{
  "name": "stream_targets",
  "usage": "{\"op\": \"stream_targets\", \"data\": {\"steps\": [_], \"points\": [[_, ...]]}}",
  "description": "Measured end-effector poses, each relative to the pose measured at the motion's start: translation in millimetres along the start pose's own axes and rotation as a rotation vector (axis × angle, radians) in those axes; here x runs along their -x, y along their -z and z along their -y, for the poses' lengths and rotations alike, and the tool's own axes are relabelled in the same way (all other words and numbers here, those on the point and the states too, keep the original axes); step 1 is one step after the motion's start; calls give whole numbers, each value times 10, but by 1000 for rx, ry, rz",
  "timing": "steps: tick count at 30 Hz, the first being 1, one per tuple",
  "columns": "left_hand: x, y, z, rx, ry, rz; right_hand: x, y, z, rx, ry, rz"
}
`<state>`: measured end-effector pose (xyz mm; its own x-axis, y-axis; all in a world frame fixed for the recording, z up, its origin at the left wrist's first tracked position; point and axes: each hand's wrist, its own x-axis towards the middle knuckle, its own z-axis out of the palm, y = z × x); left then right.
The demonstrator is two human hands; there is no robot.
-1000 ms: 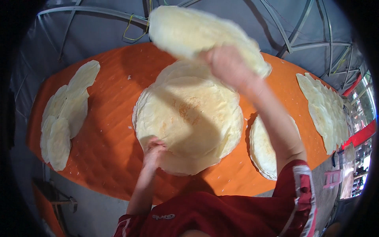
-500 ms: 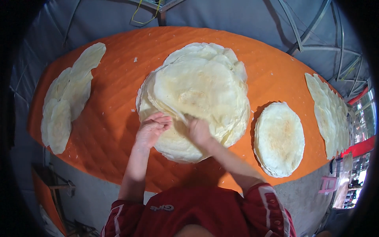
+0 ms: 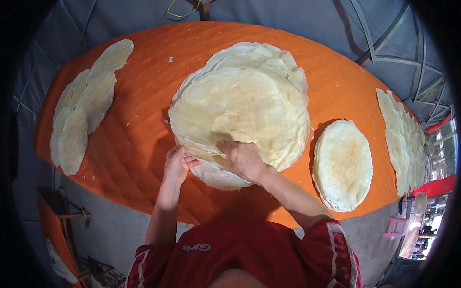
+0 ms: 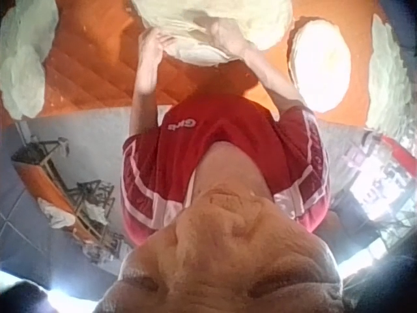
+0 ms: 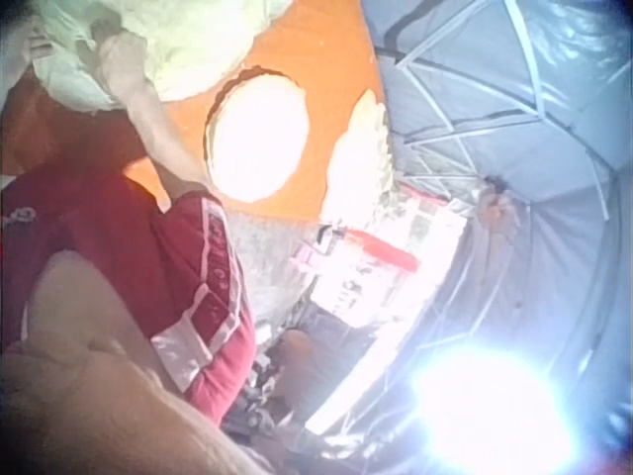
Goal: The person picks up thin circles of flatbread from an orange table and places them into a stack by hand.
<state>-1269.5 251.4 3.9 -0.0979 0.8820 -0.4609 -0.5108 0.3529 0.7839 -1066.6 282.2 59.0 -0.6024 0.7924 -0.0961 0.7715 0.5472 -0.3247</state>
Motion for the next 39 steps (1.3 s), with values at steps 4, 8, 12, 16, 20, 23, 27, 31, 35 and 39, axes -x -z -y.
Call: {"op": "stream_targets", "data": {"steps": [4, 8, 12, 16, 20, 23, 27, 31, 35, 39], "points": [[-1, 166, -31, -917, -493, -297, -221, 865, -675, -328, -162, -118], [-170, -132, -135, -480, -584, -83, -110, 2365, -1019, -480, -77, -660], [-618, -670, 41, 187, -15, 229, -224, 2656, -769, 613, 140, -741], [-1168, -779, 287, 384, 214, 197, -574, 1465, -1016, 583, 23, -641], [-1422, -859, 297, 182, 306, 297, -539, 72, -1291, 224, -53, -467], [-1272, -1126, 77, 367, 128, 519, -393, -345, -1017, 292, -70, -630], [-1194, -1166, -91, 293, 9, 698, -447, -47, -1026, -31, -227, -430], [-1002, -803, -199, -303, -252, 271, -622, 509, -1728, -270, -294, -298], [-616, 256, -163, -1082, -702, -330, -504, 1631, -1018, 177, -141, -493], [-55, 353, -74, -558, -59, -111, -286, 1080, -316, 303, 99, -468]]}}
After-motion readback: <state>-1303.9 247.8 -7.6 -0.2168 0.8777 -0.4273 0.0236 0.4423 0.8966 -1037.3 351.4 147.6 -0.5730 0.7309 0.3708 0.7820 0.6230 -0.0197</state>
